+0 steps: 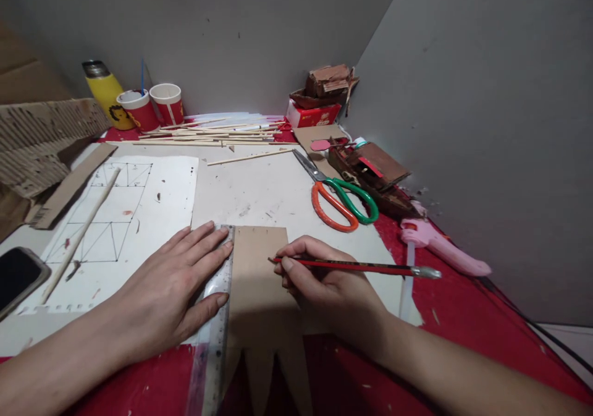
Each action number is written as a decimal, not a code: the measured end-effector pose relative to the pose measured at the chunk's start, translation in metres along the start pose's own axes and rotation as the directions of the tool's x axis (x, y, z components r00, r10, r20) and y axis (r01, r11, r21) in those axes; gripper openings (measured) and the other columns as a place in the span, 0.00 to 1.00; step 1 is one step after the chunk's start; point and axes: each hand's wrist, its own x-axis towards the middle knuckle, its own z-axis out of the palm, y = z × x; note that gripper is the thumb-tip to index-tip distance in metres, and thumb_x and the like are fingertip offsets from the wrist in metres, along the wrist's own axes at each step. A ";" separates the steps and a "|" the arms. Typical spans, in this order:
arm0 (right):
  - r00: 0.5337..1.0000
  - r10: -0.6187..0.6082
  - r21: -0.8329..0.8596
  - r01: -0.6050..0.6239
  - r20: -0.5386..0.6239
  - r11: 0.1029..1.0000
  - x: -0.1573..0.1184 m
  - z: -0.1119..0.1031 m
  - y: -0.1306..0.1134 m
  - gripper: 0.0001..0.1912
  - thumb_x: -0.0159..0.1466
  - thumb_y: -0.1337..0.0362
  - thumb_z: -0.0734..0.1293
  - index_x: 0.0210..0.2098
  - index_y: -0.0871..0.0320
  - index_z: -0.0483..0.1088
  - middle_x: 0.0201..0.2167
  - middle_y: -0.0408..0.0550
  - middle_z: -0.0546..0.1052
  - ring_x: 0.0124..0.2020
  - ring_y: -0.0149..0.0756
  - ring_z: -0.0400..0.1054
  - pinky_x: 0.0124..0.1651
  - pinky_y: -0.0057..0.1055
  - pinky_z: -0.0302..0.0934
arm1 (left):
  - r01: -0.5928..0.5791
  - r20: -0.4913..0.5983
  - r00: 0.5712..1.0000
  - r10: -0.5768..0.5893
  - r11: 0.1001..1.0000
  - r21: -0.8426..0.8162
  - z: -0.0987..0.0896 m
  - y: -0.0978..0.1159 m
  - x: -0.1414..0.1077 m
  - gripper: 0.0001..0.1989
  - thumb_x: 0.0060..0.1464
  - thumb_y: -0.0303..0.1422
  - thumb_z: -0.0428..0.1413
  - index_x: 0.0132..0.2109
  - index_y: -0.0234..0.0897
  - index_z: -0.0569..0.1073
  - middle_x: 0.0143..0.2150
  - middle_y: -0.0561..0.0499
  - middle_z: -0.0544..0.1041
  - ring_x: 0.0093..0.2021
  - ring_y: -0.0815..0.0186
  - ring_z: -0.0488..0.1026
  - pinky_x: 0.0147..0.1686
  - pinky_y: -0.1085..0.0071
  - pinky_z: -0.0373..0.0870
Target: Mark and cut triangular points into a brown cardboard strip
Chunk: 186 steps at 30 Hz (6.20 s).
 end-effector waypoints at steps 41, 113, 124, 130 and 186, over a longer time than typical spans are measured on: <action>0.984 -0.123 -0.053 0.131 0.127 0.990 0.002 0.037 -0.007 0.07 0.64 0.59 0.65 0.32 0.55 0.69 0.22 0.41 0.71 0.20 0.31 0.62 0.21 0.28 0.56 | 0.025 -0.002 1.000 -0.026 0.996 -0.086 0.002 0.001 0.006 0.33 0.62 0.47 0.54 0.68 0.35 0.65 0.72 0.41 0.63 0.71 0.43 0.58 0.67 0.42 0.55; 0.976 -0.194 -0.214 0.211 0.100 0.954 0.001 0.035 -0.006 0.06 0.64 0.65 0.65 0.30 0.55 0.70 0.21 0.40 0.73 0.20 0.30 0.62 0.24 0.28 0.56 | 0.000 -0.024 1.000 -0.003 0.994 -0.110 0.001 0.000 0.007 0.30 0.62 0.46 0.55 0.66 0.37 0.67 0.71 0.40 0.65 0.70 0.47 0.62 0.68 0.42 0.52; 0.972 -0.214 -0.233 0.232 0.100 0.944 0.002 0.036 -0.007 0.06 0.64 0.65 0.65 0.30 0.55 0.70 0.21 0.40 0.72 0.22 0.31 0.64 0.25 0.28 0.58 | 0.009 -0.008 1.000 -0.010 0.993 -0.114 0.001 0.001 0.008 0.29 0.62 0.45 0.56 0.66 0.37 0.67 0.71 0.40 0.65 0.70 0.49 0.62 0.68 0.42 0.53; 0.982 -0.169 -0.217 0.184 0.087 0.959 0.000 0.034 -0.007 0.06 0.64 0.65 0.65 0.30 0.55 0.69 0.20 0.40 0.72 0.19 0.31 0.63 0.23 0.28 0.57 | 0.010 -0.007 1.000 -0.011 0.993 -0.117 -0.001 0.001 0.008 0.30 0.61 0.45 0.56 0.66 0.37 0.67 0.71 0.40 0.65 0.69 0.48 0.62 0.68 0.42 0.52; 0.989 0.146 0.570 -0.126 0.010 0.812 -0.001 -0.022 -0.024 0.05 0.64 0.60 0.71 0.37 0.55 0.76 0.34 0.45 0.82 0.41 0.36 0.75 0.46 0.32 0.65 | 0.212 -0.047 0.807 -0.589 0.363 -0.907 -0.016 0.030 0.077 0.13 0.49 0.36 0.62 0.40 0.33 0.75 0.28 0.53 0.72 0.21 0.71 0.69 0.23 0.73 0.68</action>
